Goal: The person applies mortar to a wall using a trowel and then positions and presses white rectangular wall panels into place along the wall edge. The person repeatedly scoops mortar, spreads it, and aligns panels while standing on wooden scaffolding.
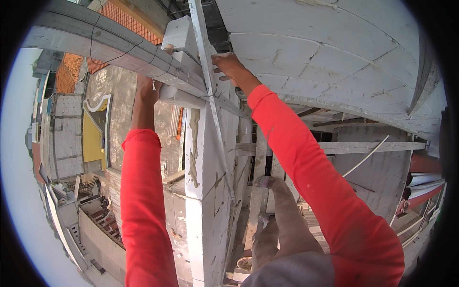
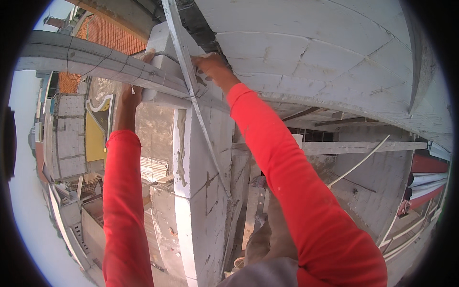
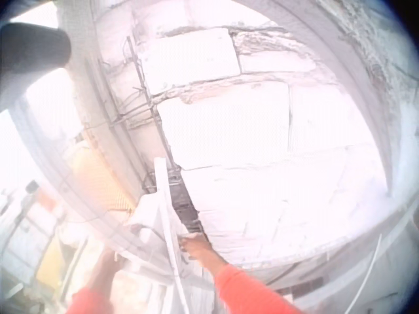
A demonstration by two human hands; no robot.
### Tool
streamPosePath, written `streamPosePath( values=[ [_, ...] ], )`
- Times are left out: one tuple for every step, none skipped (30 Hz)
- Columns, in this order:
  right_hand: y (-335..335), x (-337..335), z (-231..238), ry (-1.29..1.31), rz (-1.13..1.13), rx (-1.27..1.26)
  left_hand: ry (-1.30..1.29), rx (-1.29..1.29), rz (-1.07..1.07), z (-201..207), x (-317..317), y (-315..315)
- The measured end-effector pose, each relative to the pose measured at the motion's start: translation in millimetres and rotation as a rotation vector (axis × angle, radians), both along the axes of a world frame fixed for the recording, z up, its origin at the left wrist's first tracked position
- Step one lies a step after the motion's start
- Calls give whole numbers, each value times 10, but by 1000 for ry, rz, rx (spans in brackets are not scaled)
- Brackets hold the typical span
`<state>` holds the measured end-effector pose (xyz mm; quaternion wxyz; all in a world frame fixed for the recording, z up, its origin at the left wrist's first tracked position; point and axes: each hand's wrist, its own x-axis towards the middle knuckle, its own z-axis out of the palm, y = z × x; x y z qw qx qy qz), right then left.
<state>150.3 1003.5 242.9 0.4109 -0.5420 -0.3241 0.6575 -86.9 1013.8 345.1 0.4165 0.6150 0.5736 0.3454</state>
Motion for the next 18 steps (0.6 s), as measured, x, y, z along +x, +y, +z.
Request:
streamPosePath(
  values=[
    [8,-4,-8,-9,13,10,15,68,-41,14,-6,0],
    [11,-1,-25,-34,7,-17,32,130,-94,23,-7,-2],
    [1,17,-53,-30,13,30,75,198,-123,32,-4,-4],
    [-36,53,-114,-45,4,41,120,261,-160,48,-3,-17],
    [-93,86,-198,-62,3,48,170,292,-115,72,1,-38],
    [-209,153,-320,10,-92,26,124,419,-137,110,6,-72],
    [-388,255,-481,86,-154,26,86,513,-69,145,61,-82],
    [-614,370,-675,122,-214,-14,160,502,37,215,41,-200],
    [-905,518,-908,114,-209,-75,230,483,140,297,41,-333],
    [-1250,667,-1158,64,-210,-173,383,370,260,469,1,-434],
    [-1627,808,-1412,-41,-167,-307,482,324,191,658,-111,-645],
    [-2071,956,-1642,-142,-129,-400,555,281,117,865,-233,-885],
    [-2497,1095,-1828,-270,-105,-452,526,139,106,1077,-363,-1140],
    [-2953,1204,-1966,-321,-118,-549,479,-15,107,1261,-509,-1461],
    [-3385,1318,-2026,-354,-53,-605,413,1,29,1416,-673,-1856],
    [-3764,1391,-2028,-365,25,-673,350,25,-41,1578,-855,-2248],
    [-4092,1415,-1998,-416,119,-704,348,-32,-19,1753,-1065,-2648],
    [-4361,1404,-1944,-541,198,-756,340,-87,9,1930,-1288,-3067]
  ],
)
